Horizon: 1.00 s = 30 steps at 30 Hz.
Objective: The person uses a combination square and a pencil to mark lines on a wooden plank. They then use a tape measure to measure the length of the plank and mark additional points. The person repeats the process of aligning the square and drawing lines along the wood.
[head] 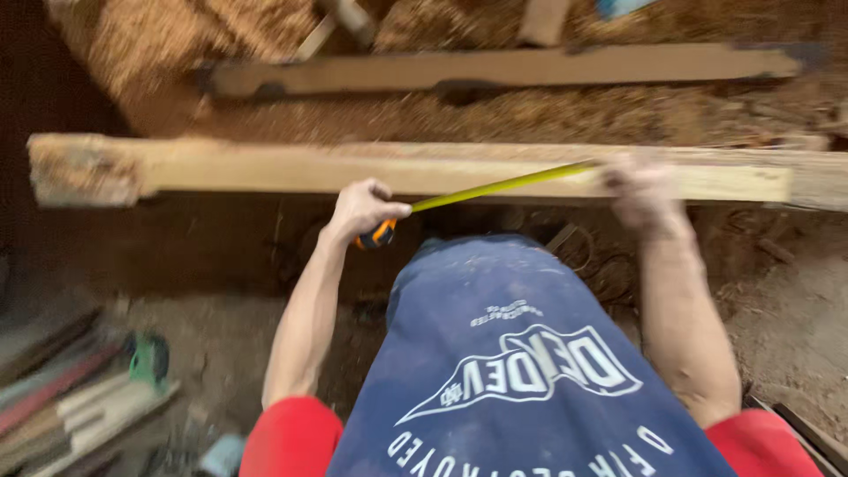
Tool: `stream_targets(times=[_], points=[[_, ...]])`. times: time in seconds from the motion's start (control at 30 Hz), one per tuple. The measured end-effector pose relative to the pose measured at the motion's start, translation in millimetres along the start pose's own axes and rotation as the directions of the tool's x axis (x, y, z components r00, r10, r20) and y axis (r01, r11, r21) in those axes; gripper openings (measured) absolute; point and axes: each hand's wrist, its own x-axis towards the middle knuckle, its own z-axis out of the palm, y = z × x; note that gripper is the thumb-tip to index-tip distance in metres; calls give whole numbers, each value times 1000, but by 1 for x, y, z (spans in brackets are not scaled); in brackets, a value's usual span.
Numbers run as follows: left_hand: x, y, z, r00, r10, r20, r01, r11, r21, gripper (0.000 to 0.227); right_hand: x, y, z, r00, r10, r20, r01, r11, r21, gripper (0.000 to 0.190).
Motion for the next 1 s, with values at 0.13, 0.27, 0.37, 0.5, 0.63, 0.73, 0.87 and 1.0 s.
stream_targets(times=[0.13,0.27,0.37,0.5,0.63,0.73,0.87,1.0], points=[[-1,13,59,976,-135,-172,65,931,-360,50,-21,-45,97,957,10,289,46,982,-185,45],[14,24,141,859,-388,-333,155,818,-554,53,-14,-36,147,776,143,614,214,856,-470,43],[40,54,194,867,-366,-338,-35,632,-774,63,-17,-22,161,667,27,744,432,800,-416,43],[33,80,174,862,-471,-188,-77,246,-966,76,51,-68,136,788,-36,615,317,880,-354,31],[-14,68,165,804,-530,-270,-94,335,-937,72,142,-137,95,880,4,475,172,930,-326,43],[-44,44,193,724,-654,-221,20,340,-940,63,219,-160,83,955,-186,230,294,687,-665,42],[-72,6,245,657,-731,-184,165,378,-911,53,306,-138,85,864,-420,276,419,297,-858,51],[-76,-7,263,695,-672,-256,59,408,-911,38,342,-103,98,704,-583,406,451,-76,-889,44]])
